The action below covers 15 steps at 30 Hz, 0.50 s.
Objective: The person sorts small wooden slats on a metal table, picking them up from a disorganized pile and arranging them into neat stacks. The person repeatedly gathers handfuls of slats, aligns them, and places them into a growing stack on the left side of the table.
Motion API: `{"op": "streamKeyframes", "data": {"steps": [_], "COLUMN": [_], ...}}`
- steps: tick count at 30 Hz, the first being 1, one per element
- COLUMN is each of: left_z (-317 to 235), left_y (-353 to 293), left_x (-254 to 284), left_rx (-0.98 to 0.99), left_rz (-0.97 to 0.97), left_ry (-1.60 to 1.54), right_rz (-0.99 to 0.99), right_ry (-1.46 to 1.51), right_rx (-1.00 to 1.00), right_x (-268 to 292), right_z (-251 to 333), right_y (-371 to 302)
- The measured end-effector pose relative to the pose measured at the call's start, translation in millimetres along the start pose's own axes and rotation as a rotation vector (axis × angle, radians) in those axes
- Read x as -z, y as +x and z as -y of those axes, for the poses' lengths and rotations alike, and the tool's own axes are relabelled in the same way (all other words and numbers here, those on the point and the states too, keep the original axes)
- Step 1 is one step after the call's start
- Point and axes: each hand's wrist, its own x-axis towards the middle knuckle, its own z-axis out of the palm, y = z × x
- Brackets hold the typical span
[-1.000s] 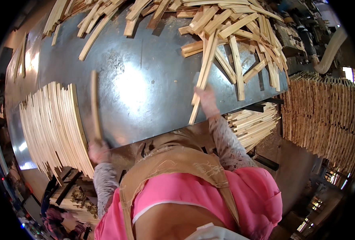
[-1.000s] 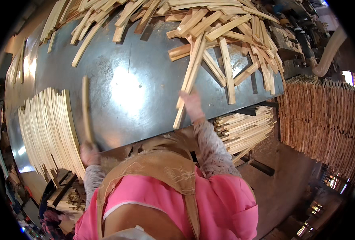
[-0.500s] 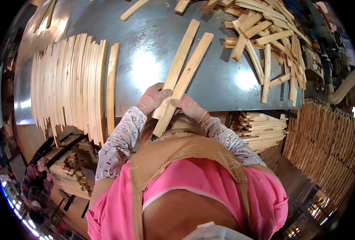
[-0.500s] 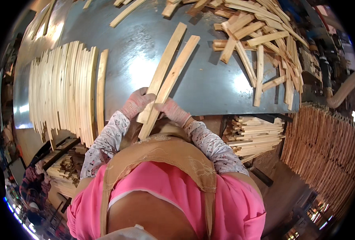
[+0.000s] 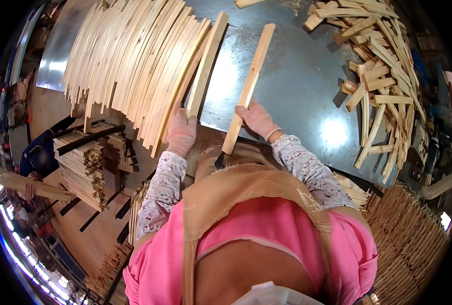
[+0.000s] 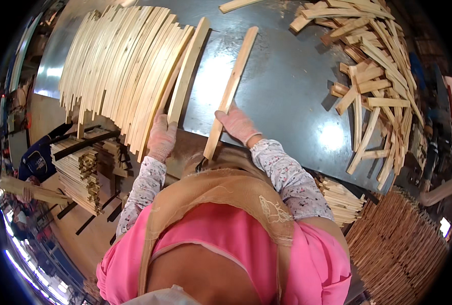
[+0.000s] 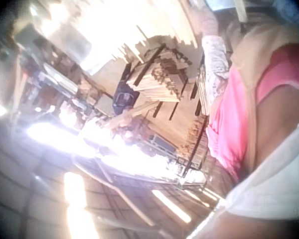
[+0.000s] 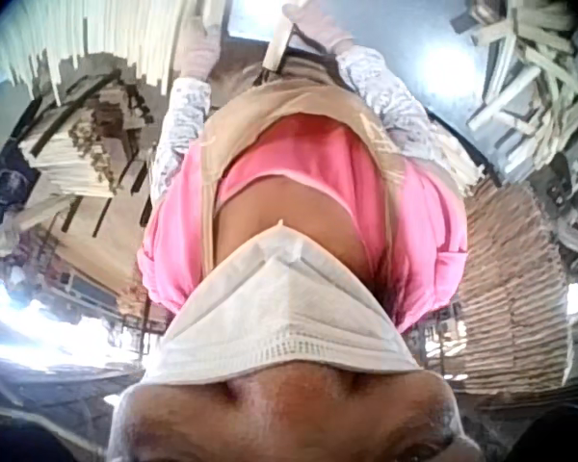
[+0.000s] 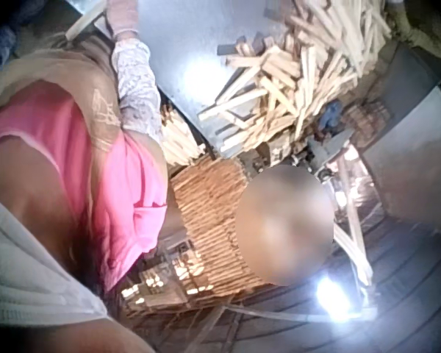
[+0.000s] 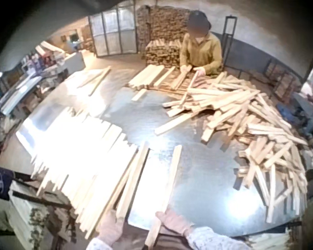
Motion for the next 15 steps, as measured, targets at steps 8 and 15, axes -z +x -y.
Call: {"op": "streamKeyframes", "data": {"steps": [8, 15], "left_z": [-5, -21], "left_y": [10, 2], "left_x": [38, 11], "left_rx": [-0.026, -0.074], "left_rz": [0.098, 0.117], "left_ry": [0.398, 0.409], "right_rz": [0.308, 0.313], "right_ry": [-0.439, -0.441], "right_rx": [0.123, 0.359], "right_x": [-96, -77], "right_z": [71, 79], "right_y": [52, 60]}}
